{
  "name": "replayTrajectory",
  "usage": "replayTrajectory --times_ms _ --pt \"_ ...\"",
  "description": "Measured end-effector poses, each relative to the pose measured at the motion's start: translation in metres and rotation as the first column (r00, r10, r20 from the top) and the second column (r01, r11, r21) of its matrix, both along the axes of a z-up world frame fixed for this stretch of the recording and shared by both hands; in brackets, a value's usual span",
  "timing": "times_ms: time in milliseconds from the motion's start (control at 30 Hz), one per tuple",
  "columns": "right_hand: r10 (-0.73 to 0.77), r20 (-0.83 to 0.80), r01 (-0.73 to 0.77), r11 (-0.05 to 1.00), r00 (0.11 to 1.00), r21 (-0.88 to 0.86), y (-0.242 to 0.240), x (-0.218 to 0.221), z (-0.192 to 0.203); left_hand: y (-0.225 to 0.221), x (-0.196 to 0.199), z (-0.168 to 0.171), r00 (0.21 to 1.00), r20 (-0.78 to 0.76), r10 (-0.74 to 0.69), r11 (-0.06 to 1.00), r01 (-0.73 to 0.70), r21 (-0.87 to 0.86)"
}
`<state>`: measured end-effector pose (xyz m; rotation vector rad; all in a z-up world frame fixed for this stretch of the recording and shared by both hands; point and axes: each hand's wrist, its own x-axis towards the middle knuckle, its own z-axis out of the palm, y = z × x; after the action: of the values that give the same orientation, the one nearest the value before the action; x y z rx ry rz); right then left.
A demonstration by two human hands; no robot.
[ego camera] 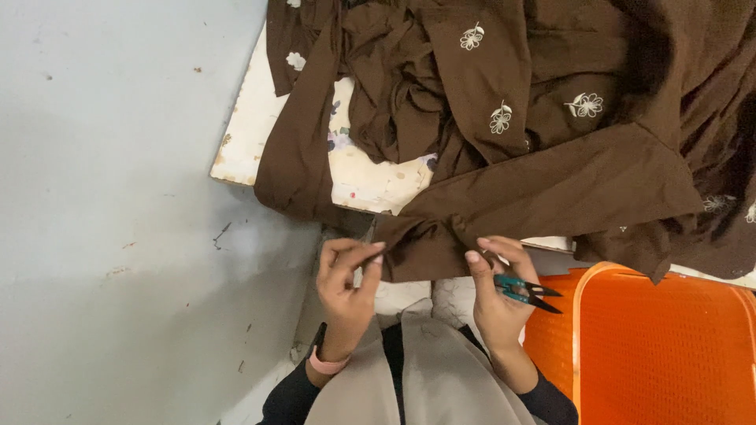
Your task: Trimming loose threads from brown garments using thread snips in a factory setting.
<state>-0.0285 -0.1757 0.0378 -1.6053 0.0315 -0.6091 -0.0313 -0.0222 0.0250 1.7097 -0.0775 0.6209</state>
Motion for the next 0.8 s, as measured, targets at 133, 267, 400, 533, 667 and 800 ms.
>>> replayTrajectory --times_ms 133,267,400,533,667,800 --pt "0.017 0.059 -0.017 1.000 0.998 0.011 -0.005 -0.001 -0.007 -0.005 0.004 -0.025 0.971 0.152 -0.183 0.863 0.084 0.498" --pt "0.111 0.208 -0.099 0.993 0.972 -0.067 -0.009 -0.003 -0.007 -0.023 0.004 0.002 0.944 0.078 -0.321 0.858 0.254 0.447" --pt "0.194 0.174 -0.133 0.942 0.966 -0.310 -0.006 -0.008 -0.001 -0.035 0.001 0.008 0.921 0.014 -0.389 0.917 0.385 0.108" --pt "0.229 0.056 -0.203 0.934 0.972 -0.295 -0.015 -0.008 -0.015 -0.038 0.004 0.015 0.924 -0.124 -0.361 0.932 0.362 -0.016" --pt "0.169 0.205 -0.050 0.875 0.964 -0.482 -0.020 -0.004 -0.021 -0.041 0.005 0.012 0.914 -0.164 -0.372 0.925 0.380 0.020" --pt "0.172 0.273 0.067 0.724 0.946 -0.687 -0.020 -0.001 -0.011 -0.044 0.004 0.002 0.910 -0.142 -0.390 0.916 0.399 0.036"
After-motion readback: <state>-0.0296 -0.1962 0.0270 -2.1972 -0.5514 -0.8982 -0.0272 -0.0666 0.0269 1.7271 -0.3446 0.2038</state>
